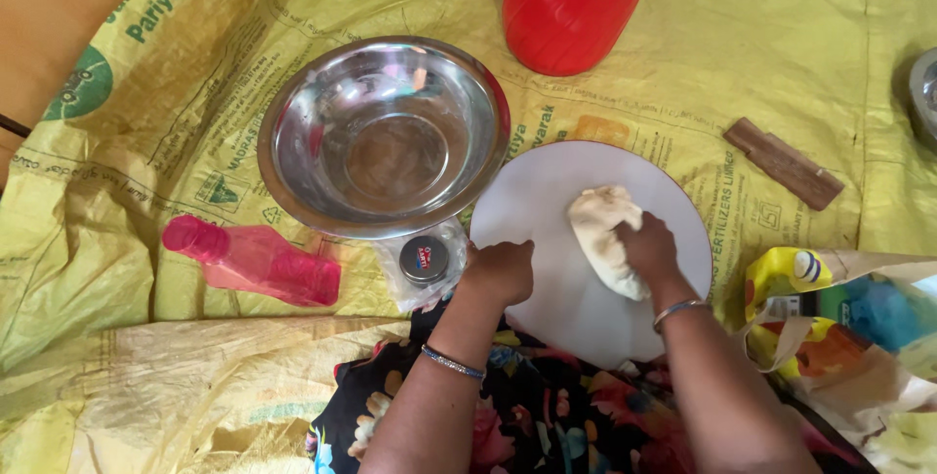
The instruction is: The person kneads a ball of dough in a metal bowl, adds water from a pink bottle, and continues kneading. The dough is then transferred to a white board and kneaded further by hand.
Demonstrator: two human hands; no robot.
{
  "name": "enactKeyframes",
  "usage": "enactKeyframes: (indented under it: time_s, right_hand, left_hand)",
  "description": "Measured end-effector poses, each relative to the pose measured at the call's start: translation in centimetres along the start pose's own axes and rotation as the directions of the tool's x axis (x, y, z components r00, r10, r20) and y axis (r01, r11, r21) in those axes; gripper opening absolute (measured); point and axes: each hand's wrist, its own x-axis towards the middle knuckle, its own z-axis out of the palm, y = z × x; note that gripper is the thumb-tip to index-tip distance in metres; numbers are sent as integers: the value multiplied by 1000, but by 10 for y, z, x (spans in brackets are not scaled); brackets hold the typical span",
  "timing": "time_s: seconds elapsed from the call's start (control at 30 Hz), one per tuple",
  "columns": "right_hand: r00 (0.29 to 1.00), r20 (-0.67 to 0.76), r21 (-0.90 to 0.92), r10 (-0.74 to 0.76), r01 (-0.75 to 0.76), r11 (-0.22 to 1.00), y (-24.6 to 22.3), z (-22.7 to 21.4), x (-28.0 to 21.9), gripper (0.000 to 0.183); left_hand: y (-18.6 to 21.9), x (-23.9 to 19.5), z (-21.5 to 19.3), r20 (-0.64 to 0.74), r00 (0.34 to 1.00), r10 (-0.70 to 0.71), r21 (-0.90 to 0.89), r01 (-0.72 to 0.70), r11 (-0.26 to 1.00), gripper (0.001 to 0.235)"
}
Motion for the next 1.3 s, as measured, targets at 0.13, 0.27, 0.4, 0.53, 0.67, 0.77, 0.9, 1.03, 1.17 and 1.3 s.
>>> enactKeyframes:
  time_s: [0.13, 0.27, 0.4, 0.53, 0.67, 0.77, 0.9, 1.03, 1.17, 1.3]
  right_hand:
    - [997, -8, 32, 71, -71, 997, -1, 1, -2, 48]
    - [984, -71, -116, -162, 153, 981, -46, 5, -76, 59]
    - [997, 63, -45, -39, 42, 998, -114, -30, -113, 62]
    - [990, -53, -66, -127, 124, 990, -161, -81, -126, 71]
    - [776, -180, -539, -604, 436, 721, -169, -105, -140, 77]
    - [769, 95, -693, -632, 507, 513, -154, -89, -163, 90]
    - [729, 680, -611, -79, 623, 489, -125, -53, -180, 82]
    - [697, 716, -406, 40, 370, 836, -100, -71, -153, 44]
    - [937, 349, -95, 31, 2, 996, -94, -100, -105, 34]
    - [944, 171, -275, -280, 319, 907, -91, -51, -89, 30]
  left_hand:
    - [-2, 6, 0, -21, 1000, 7, 5, -7, 1000, 53]
    - [0, 10, -1, -35, 999, -7, 15, 7, 1000, 58]
    - [0, 5, -2, -75, 995, -59, 102, 67, 993, 41]
    - [-5, 6, -3, -125, 988, -89, 126, 104, 986, 41]
    - [-10, 13, 0, -112, 989, -94, 112, 107, 988, 41]
    - [-14, 14, 3, -134, 987, -90, 97, 103, 990, 45]
    - [-12, 14, 5, -158, 983, -96, 110, 114, 987, 43]
    - [-7, 12, 7, -127, 988, -82, 117, 97, 988, 48]
    - [9, 15, 12, -299, 954, 17, 39, -6, 999, 70]
    - [49, 25, 51, -409, 908, 95, 13, -99, 995, 79]
